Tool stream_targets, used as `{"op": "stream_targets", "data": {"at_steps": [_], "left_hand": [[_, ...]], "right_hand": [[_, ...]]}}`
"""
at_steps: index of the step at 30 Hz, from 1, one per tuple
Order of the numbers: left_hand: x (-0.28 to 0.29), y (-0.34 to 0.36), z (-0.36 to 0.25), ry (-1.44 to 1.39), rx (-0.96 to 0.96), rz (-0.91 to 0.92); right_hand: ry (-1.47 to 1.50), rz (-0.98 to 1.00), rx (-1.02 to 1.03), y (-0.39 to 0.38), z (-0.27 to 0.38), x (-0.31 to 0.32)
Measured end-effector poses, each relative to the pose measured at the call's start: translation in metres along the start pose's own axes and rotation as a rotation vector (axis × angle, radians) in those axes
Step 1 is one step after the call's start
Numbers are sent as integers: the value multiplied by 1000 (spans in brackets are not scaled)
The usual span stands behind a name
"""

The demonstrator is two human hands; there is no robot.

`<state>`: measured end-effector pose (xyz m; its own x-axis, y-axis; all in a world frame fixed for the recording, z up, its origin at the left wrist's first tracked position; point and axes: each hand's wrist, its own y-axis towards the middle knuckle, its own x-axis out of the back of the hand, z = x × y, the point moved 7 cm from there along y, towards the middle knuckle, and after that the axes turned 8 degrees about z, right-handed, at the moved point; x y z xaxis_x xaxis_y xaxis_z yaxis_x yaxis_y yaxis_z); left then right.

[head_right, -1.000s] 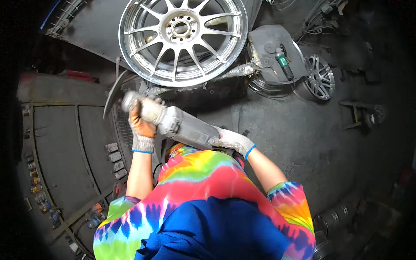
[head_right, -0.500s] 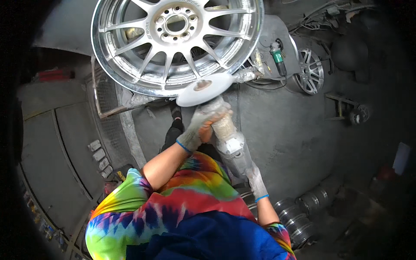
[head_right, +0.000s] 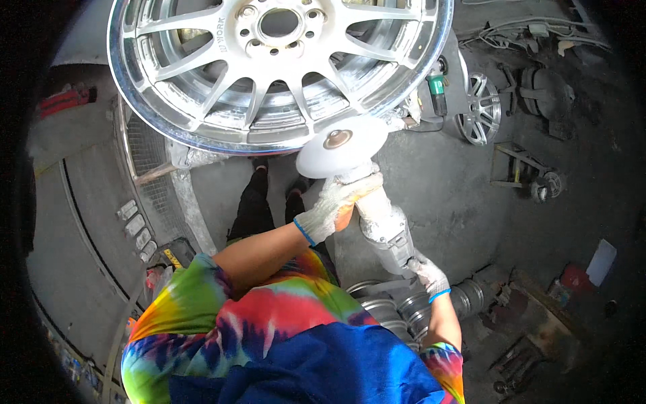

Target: The person prepares and polishes car rims by attaching various grinding and buffing pads to a power tool and applying it to the surface of the wheels.

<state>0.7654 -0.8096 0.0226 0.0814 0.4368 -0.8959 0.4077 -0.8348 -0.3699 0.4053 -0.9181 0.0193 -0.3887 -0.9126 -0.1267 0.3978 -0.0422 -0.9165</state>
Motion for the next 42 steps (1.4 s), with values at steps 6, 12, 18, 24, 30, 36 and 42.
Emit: {"op": "stream_targets", "data": {"at_steps": [6, 12, 18, 24, 30, 36, 42], "left_hand": [[7, 7, -16, 61, -77, -30], [21, 7, -14, -51, -41, -104], [29, 5, -13, -38, -4, -114], [39, 6, -11, 78, -7, -155], [41, 6, -18, 59, -59, -122], [51, 7, -23, 287, -108, -113], [53, 3, -22, 175, 3, -97]], "right_hand": [[-199, -158, 33, 5, 14, -4], [-408, -311, 33, 11, 11, -45], [-118, -334, 94, 16, -5, -54], [-170, -306, 118, 26, -14, -46], [-114, -380, 33, 30, -20, -56], [54, -323, 37, 31, -29, -67], [90, -367, 19, 33, -33, -86]]}}
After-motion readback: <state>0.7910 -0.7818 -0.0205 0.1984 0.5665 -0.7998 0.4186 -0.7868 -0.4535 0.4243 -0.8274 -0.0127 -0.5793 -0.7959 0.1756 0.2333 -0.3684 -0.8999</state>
